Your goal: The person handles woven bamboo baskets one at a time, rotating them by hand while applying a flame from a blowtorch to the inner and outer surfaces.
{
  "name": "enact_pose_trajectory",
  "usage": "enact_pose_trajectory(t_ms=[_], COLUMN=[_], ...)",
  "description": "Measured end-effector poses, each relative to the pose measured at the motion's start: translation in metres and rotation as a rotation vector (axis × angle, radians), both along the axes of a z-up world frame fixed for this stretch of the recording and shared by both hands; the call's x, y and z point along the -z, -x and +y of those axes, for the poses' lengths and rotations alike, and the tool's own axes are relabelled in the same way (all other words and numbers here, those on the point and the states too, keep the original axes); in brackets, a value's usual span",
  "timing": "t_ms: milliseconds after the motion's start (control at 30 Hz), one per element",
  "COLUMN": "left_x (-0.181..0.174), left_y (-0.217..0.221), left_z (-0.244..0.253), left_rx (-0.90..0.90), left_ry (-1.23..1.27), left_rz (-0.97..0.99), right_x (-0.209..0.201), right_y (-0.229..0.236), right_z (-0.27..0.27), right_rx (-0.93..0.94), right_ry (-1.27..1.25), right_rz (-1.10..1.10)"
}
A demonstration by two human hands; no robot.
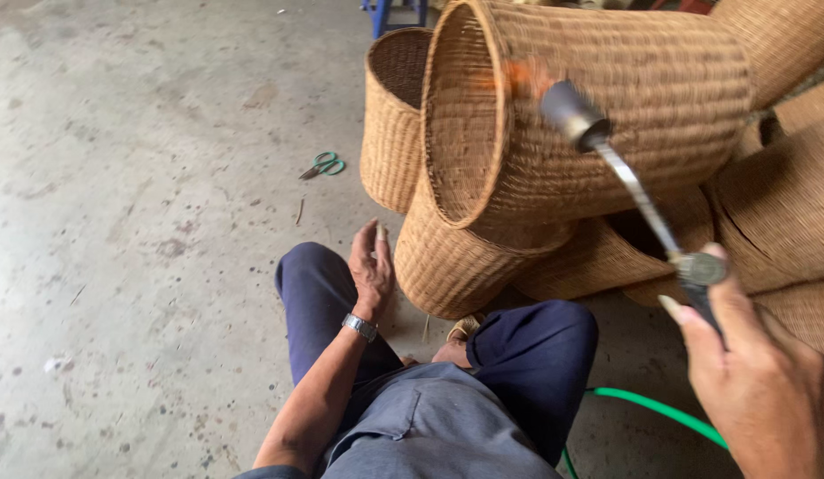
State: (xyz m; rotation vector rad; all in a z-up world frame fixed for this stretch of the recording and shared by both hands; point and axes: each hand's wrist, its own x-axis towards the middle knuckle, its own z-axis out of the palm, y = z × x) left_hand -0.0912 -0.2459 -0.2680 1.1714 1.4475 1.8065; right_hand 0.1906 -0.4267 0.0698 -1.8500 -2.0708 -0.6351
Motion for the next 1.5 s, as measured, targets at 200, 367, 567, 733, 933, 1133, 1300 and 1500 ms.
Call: enact_pose_trajectory(t_ms=[200,367,567,733,933,1133,1300,1500], left_x=[-0.093,-0.095,-0.068,-0.119,-0.155,-0.156,-0.168,-0.189], left_y=[-0.046,-0.094,-0.097,-0.003,0.058,0.085,0.109,0.117], left_z=[0.002,0.048,0.145,0.255,0.316,0.351,0.375,0.361], left_rx=[0.317,0.394,0.081,0.136,0.108,0.1,0.166,0.146], left_ry=[-0.228,-0.176,-0.265,-0.339,-0.224,-0.124,-0.12,-0.047], left_rz=[0.349,0.26,0.002,-0.175,-0.171,-0.079,-0.128,-0.186], right_x=[0.065,0.109,0.129,0.158,0.195,0.208,0.218,0.223], right_y=[-0.056,-0.103,-0.148,-0.167,-0.163,-0.161,-0.177,-0.208], right_z=[-0.014,0.007,0.024,0.023,0.018,0.023,0.022,0.042], right_rx=[0.367,0.573,0.565,0.468,0.341,0.232,0.426,0.192], right_ry=[0.215,0.326,0.19,0.173,0.35,0.305,0.473,0.29], right_rz=[0.549,0.808,0.999,1.17,1.308,1.348,1.247,1.465])
